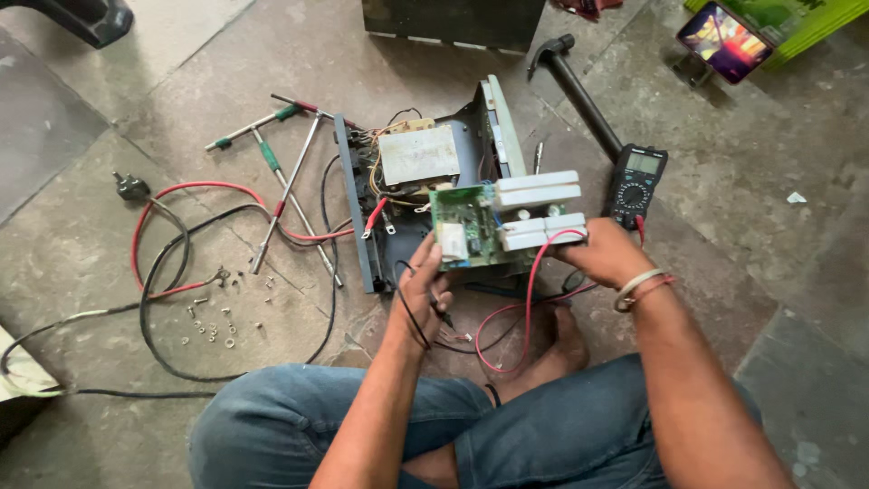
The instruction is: The person sits on the floor and uses a multimeter to test various points on a green circuit board. They systematically move the probes across different components and connectors on the board, then flip it over to test the other side.
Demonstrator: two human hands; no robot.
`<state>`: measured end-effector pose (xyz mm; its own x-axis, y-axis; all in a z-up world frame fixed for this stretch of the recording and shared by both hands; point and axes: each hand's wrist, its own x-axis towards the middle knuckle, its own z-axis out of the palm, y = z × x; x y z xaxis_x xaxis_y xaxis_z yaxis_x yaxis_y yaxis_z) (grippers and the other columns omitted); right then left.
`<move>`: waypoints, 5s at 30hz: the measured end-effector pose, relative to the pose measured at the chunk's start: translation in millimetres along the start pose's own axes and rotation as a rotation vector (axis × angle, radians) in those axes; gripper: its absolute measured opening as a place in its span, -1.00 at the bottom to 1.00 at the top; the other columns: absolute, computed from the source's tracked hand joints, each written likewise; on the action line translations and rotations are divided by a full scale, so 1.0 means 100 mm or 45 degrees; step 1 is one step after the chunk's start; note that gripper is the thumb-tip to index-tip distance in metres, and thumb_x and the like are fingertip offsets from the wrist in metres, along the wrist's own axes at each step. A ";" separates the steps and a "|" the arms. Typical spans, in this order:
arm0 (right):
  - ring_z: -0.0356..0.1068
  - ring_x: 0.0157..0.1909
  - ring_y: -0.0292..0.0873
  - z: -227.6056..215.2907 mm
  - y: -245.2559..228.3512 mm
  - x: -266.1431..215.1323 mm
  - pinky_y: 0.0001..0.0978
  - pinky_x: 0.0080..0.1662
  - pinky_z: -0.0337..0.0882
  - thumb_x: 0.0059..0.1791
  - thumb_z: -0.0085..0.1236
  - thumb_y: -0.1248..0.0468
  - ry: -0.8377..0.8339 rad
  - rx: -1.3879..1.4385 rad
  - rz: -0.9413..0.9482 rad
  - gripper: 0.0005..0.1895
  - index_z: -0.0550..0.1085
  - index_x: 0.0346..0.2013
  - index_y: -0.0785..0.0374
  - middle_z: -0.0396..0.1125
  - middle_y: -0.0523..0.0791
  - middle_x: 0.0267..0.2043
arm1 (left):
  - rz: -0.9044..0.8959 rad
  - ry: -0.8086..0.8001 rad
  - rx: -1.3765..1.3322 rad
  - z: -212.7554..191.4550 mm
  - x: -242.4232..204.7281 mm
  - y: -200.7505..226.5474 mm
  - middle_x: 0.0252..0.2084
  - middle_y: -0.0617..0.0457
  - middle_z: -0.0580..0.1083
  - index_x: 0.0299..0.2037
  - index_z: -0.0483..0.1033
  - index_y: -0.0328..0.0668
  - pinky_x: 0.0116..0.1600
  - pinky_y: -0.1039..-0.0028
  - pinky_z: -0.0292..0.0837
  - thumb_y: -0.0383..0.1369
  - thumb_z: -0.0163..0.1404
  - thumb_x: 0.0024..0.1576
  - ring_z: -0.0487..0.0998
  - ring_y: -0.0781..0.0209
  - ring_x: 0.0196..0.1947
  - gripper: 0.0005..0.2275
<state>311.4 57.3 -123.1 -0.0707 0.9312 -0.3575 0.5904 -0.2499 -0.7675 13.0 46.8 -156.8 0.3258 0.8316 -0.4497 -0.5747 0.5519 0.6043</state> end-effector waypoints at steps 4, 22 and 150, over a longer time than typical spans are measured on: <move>0.46 -0.36 -0.27 0.11 -0.14 0.08 -0.33 -0.23 0.42 -0.09 0.32 0.16 0.168 -0.045 -0.012 -0.69 0.63 -0.13 0.26 0.53 -0.09 -0.39 | 0.042 0.088 -0.003 0.04 -0.01 0.19 0.02 0.24 0.51 0.44 0.22 0.02 -0.52 0.69 0.07 -0.17 -0.04 0.23 0.46 0.47 -0.29 -0.46; 0.44 -0.40 -0.17 0.33 0.06 0.24 -0.25 -0.27 0.42 -0.12 0.38 0.06 0.413 -0.079 -0.001 -0.59 0.59 -0.14 0.29 0.50 -0.02 -0.37 | 0.149 0.064 0.029 -0.02 0.02 0.16 0.07 0.12 0.54 0.41 0.27 -0.12 -0.56 0.73 0.12 -0.23 -0.01 0.26 0.58 0.36 -0.14 -0.50; 0.48 -0.24 -0.15 -0.29 -0.45 -0.18 -0.29 -0.13 0.56 0.15 -0.09 -0.25 0.885 1.136 -0.566 -0.24 0.33 0.41 0.28 0.48 -0.01 -0.11 | 0.527 0.282 0.964 0.27 -0.55 0.55 -0.24 0.07 0.60 0.05 0.60 -0.27 -0.13 0.61 0.45 -0.30 0.07 0.20 0.53 0.42 -0.26 -0.72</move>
<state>309.0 59.7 -66.7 0.4816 0.8574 0.1813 -0.1559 0.2874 -0.9450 -15.7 33.1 -81.1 0.0044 0.9858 -0.1681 0.0618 0.1675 0.9839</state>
